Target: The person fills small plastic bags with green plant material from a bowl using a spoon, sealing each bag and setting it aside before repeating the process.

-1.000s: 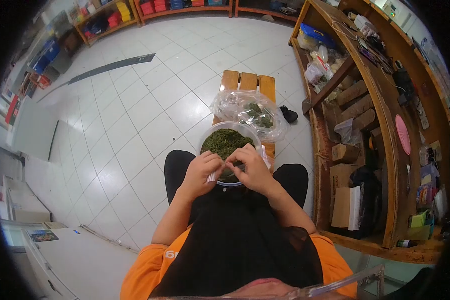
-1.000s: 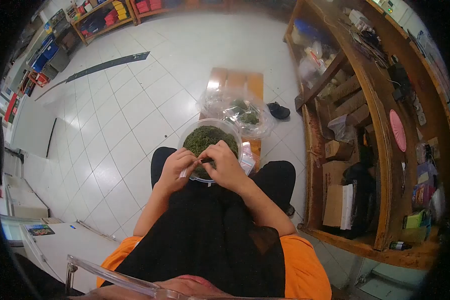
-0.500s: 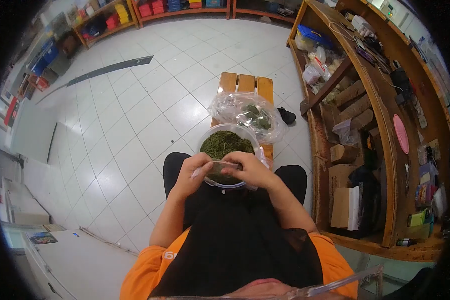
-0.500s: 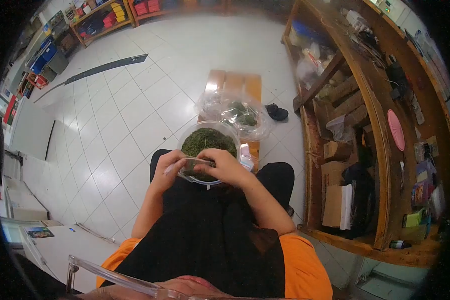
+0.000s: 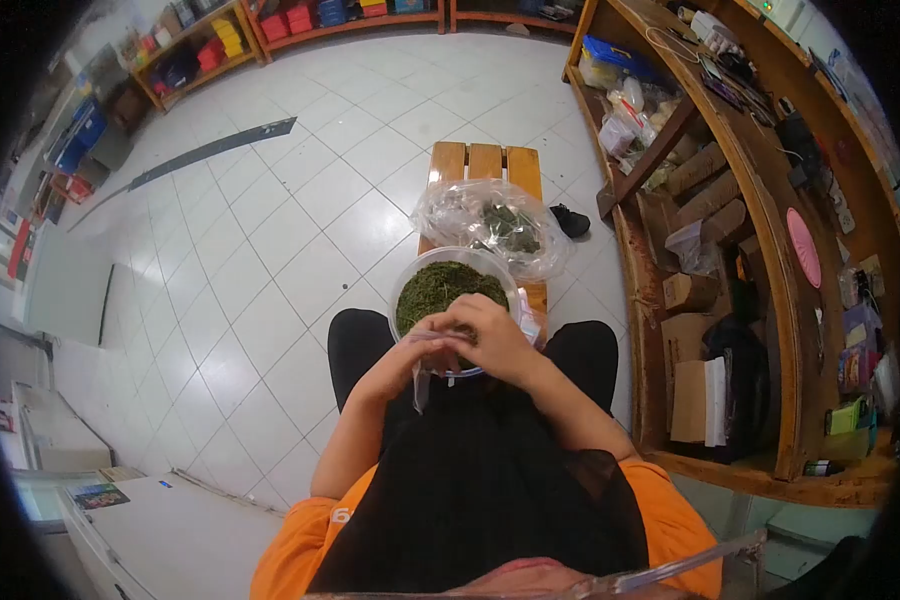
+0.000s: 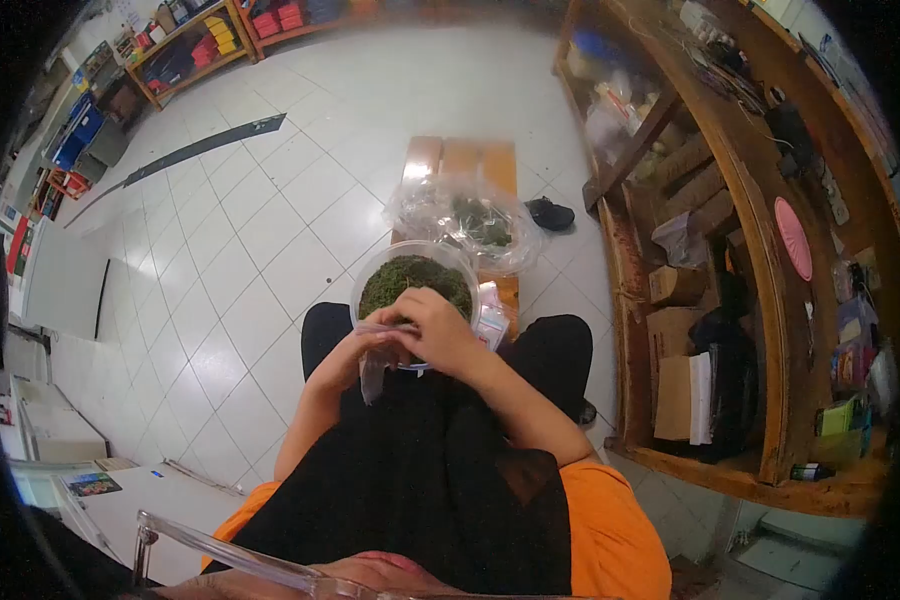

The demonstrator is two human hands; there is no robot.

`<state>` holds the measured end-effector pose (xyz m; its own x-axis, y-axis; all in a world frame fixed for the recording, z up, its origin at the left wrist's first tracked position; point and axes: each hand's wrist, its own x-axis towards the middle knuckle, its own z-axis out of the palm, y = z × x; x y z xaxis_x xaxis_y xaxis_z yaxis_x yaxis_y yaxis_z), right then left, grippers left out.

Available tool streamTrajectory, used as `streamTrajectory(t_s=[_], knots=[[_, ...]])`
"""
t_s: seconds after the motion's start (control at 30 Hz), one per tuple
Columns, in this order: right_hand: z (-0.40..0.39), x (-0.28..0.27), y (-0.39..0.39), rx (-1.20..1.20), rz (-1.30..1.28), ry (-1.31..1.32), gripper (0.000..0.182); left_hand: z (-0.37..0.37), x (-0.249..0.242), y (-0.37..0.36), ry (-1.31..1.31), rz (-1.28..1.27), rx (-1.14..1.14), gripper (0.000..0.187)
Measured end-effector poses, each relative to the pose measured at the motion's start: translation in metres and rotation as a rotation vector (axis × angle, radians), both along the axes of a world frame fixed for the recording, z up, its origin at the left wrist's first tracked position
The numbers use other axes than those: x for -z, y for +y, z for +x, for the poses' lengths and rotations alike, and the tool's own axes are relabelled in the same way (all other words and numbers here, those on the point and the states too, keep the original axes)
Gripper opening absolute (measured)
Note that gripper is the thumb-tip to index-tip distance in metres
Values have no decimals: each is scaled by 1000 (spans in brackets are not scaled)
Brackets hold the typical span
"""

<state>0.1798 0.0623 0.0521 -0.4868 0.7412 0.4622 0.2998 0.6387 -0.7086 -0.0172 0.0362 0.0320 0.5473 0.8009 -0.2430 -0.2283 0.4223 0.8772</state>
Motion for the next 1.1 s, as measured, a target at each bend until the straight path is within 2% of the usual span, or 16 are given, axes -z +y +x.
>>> streamTrajectory(t_s=[0.03,0.1,0.23,0.3,0.37,0.4,0.43,0.5,0.53,0.57,0.63,0.67,0.7,0.8,1.03,1.1], knots=[[0,0,-4,8,-3,2,21,1,0,1,-57,-51,122,53],[2,-1,-8,-5,-82,7,21,1,9,3,-131,-36,167,49],[8,-3,-2,16,-33,-17,17,6,-6,2,91,174,-57,43],[8,-3,-1,155,-23,-8,13,11,-7,1,159,265,-123,41],[9,-7,-2,203,-166,52,11,22,4,0,447,600,-745,32],[8,-8,-3,255,-310,111,10,23,-1,-3,636,702,-880,22],[8,-8,-4,253,-311,112,10,22,-3,-3,638,701,-880,22],[7,-6,-6,157,-387,129,13,22,-7,-2,699,1011,-688,18],[7,-6,-8,157,-389,129,13,24,-17,-5,644,906,-534,18],[6,-5,-10,125,-428,146,14,26,-13,-6,645,904,-534,18],[4,-3,-11,93,-465,162,15,30,3,-6,489,592,-461,30],[4,-1,-11,91,-428,169,14,29,9,-5,384,525,-440,40],[5,0,-12,90,-392,175,14,29,7,-6,382,524,-437,40],[8,1,-13,100,-418,186,13,24,1,-5,-282,59,-450,46],[5,-5,-13,100,-451,177,14,13,-8,-9,-669,-123,-466,51],[3,-3,-12,106,-399,215,14,12,-9,-10,-649,-133,-489,45]])
